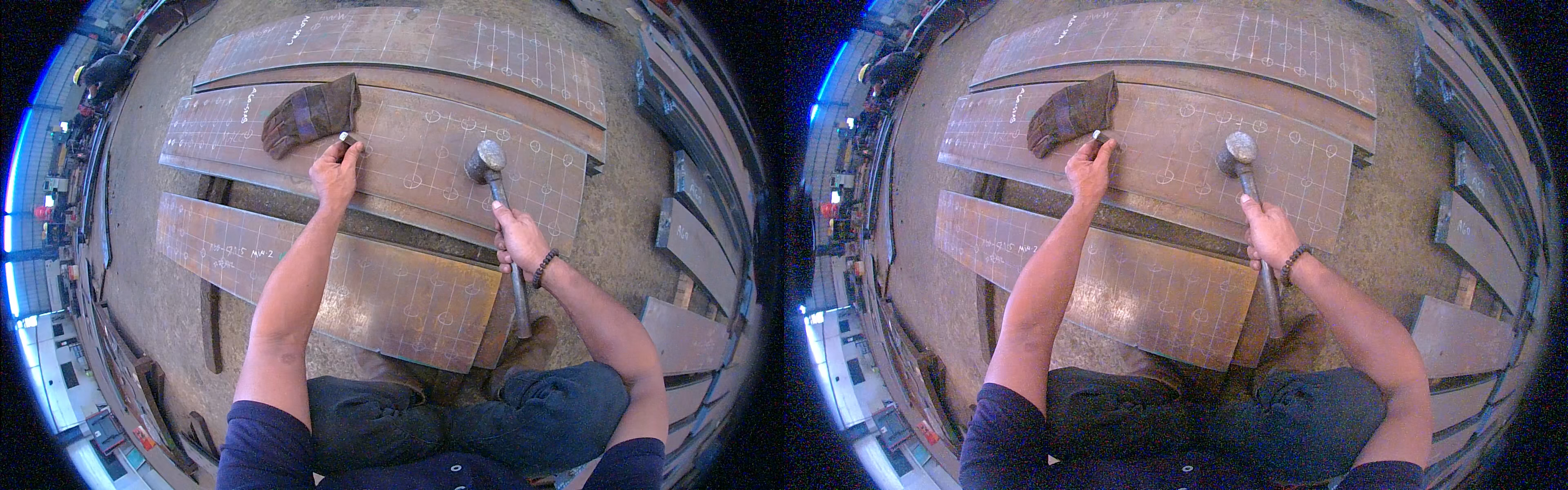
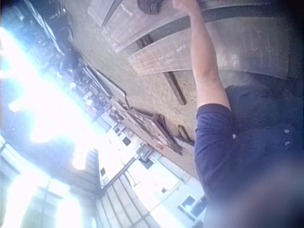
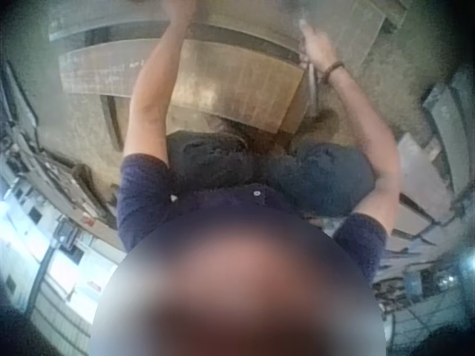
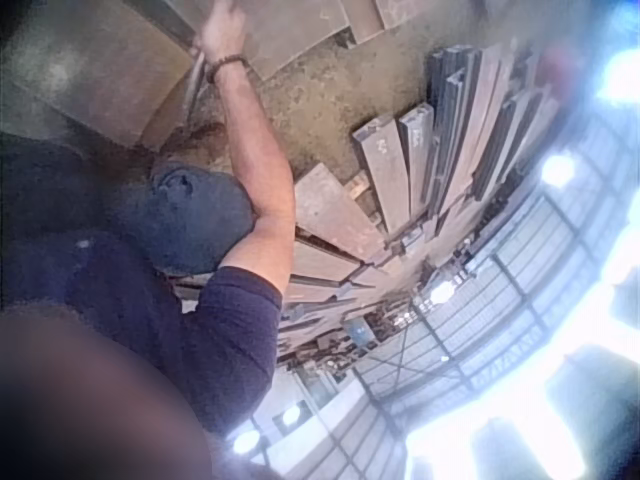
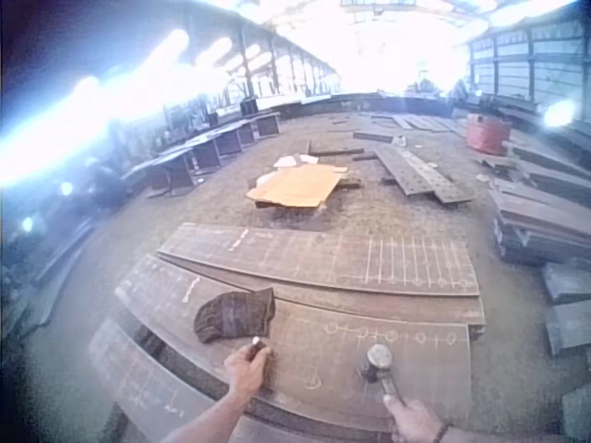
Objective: The person sits on the floor and uses a center punch and hammer to mark pre-drawn circles on several flat metal sheets. The person repeatedly positions the punch on marked spots and strikes it to create indentations.
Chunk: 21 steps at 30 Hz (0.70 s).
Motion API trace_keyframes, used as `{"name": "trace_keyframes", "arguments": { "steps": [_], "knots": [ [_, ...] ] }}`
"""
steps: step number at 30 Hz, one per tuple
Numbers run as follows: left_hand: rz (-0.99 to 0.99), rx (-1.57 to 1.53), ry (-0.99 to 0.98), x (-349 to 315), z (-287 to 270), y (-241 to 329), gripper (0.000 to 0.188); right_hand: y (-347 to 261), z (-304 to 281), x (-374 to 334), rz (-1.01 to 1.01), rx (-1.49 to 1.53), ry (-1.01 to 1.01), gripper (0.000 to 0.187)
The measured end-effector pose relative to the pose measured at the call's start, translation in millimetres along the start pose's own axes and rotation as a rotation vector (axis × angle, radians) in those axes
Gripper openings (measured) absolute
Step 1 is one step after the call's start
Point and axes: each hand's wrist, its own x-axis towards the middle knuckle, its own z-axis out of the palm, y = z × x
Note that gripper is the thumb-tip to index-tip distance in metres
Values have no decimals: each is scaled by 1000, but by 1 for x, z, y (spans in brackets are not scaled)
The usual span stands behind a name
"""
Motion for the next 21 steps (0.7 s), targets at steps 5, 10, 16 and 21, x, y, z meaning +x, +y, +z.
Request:
{"name": "trace_keyframes", "arguments": {
  "steps": [5, 10, 16, 21],
  "knots": [
    [-15, 9, -23, 0, -1, 2, 28, 0, 0, -1, 12, 0, 3, 43],
    [6, -26, -12, 0, 1, -1, 27, 0, 0, -1, -7, -10, 3, 43],
    [27, -30, -11, 1, 2, -2, 28, -1, 2, -2, -5, -24, 14, 42],
    [-4, -22, -25, 0, 0, 0, 30, -1, 2, -2, 2, -19, 20, 41]
  ]
}}
